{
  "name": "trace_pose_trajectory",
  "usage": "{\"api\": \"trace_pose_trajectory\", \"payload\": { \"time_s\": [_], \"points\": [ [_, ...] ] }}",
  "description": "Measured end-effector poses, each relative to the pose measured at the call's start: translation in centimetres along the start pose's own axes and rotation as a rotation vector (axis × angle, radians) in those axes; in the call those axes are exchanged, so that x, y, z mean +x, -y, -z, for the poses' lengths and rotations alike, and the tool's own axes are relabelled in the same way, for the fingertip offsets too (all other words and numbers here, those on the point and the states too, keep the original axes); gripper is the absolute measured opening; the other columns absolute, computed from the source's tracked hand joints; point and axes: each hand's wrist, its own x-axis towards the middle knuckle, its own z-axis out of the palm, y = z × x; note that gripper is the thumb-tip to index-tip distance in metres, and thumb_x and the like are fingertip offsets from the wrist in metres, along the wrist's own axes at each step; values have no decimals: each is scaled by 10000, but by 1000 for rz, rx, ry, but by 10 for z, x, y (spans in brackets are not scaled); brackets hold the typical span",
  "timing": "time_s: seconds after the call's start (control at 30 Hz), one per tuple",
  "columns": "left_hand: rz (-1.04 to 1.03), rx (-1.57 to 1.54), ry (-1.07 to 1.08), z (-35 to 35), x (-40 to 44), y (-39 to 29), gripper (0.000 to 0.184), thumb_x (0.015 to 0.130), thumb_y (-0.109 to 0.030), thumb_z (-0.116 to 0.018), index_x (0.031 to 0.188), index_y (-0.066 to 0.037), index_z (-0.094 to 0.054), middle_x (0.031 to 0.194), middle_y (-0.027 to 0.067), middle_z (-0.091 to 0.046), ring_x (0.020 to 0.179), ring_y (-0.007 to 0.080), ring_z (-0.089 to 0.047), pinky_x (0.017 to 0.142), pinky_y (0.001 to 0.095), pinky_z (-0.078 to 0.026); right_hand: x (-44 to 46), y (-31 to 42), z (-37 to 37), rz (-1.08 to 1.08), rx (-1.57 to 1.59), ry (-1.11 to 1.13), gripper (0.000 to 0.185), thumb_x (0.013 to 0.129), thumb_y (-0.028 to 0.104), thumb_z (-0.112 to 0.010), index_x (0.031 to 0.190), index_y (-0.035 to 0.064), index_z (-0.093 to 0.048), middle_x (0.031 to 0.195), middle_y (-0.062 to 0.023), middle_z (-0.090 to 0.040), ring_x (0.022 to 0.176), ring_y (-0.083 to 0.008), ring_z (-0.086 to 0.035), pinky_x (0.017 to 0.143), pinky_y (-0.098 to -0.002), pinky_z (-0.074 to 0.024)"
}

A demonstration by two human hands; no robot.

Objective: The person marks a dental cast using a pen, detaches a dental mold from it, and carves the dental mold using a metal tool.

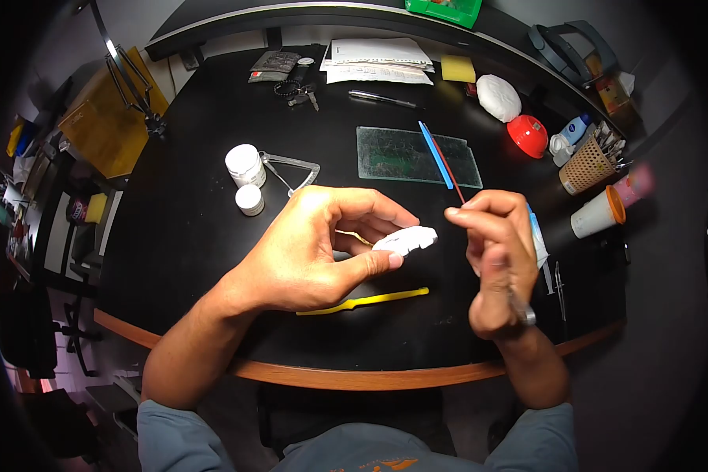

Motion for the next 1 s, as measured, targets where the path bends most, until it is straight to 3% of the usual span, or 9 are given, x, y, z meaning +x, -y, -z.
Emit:
{"api": "trace_pose_trajectory", "payload": {
  "time_s": [0.13,0.27,0.37,0.5,0.63,0.67,0.77,0.8,1.0],
  "points": [
    [-18,6,-115,-3,1,4,347,920,4,-829,1246,42,-719,1114,114,-785,1028,161,-756,913,296,-620,-3,-3,1,-131,79,-125,1076,1070,752,-1,1160,-42,-722,1221,-156,-560,968,-166,-567,802,-297,-451],
    [27,28,-152,-4,1,2,349,902,-2,-851,1225,36,-722,1090,94,-776,987,126,-739,858,258,-616,-12,0,13,-301,206,-62,1163,941,866,86,962,-20,-667,680,-39,-571,515,-95,-485,501,-238,-359],
    [34,18,-156,-4,2,4,357,896,-3,-859,1223,35,-721,1091,89,-771,977,110,-728,825,238,-610,-18,2,8,-252,271,-53,1156,921,881,50,967,-26,-665,717,-75,-627,523,-109,-551,484,-243,-428],
    [31,28,-151,-5,2,4,352,898,-5,-861,1218,35,-721,1083,84,-768,968,100,-720,793,223,-599,-14,8,4,-206,195,-15,1056,972,844,-107,1032,-40,-682,783,-122,-696,611,-149,-691,517,-254,-543],
    [21,30,-155,-6,1,3,345,902,-10,-861,1214,35,-721,1069,77,-765,946,89,-711,767,212,-589,-8,9,2,-125,190,41,788,1097,660,-362,1101,-50,-703,846,-135,-726,706,-160,-735,590,-248,-572],
    [20,33,-156,-5,1,4,343,904,-13,-861,1213,35,-720,1068,77,-765,944,88,-710,767,211,-589,-7,8,0,-94,276,24,599,1116,519,-525,1088,-48,-716,863,-143,-728,738,-173,-740,622,-258,-573],
    [17,38,-157,-5,1,4,336,909,-23,-861,1208,35,-719,1064,75,-765,940,86,-710,769,211,-590,-5,6,-1,-55,167,46,485,1089,434,-637,1058,-42,-729,893,-154,-729,737,-187,-735,624,-280,-571],
    [17,38,-156,-4,1,3,333,911,-26,-860,1206,36,-719,1062,74,-764,940,87,-711,773,211,-592,-3,4,1,-3,126,66,289,1010,252,-793,1034,-33,-751,916,-159,-734,762,-202,-735,645,-297,-580],
    [17,37,-177,-5,1,4,321,917,-31,-857,1199,36,-719,1057,70,-755,934,87,-708,777,216,-600,3,1,-7,102,39,44,230,833,-14,-898,1027,-16,-775,957,-160,-756,916,-282,-776,758,-337,-636]
  ]
}}
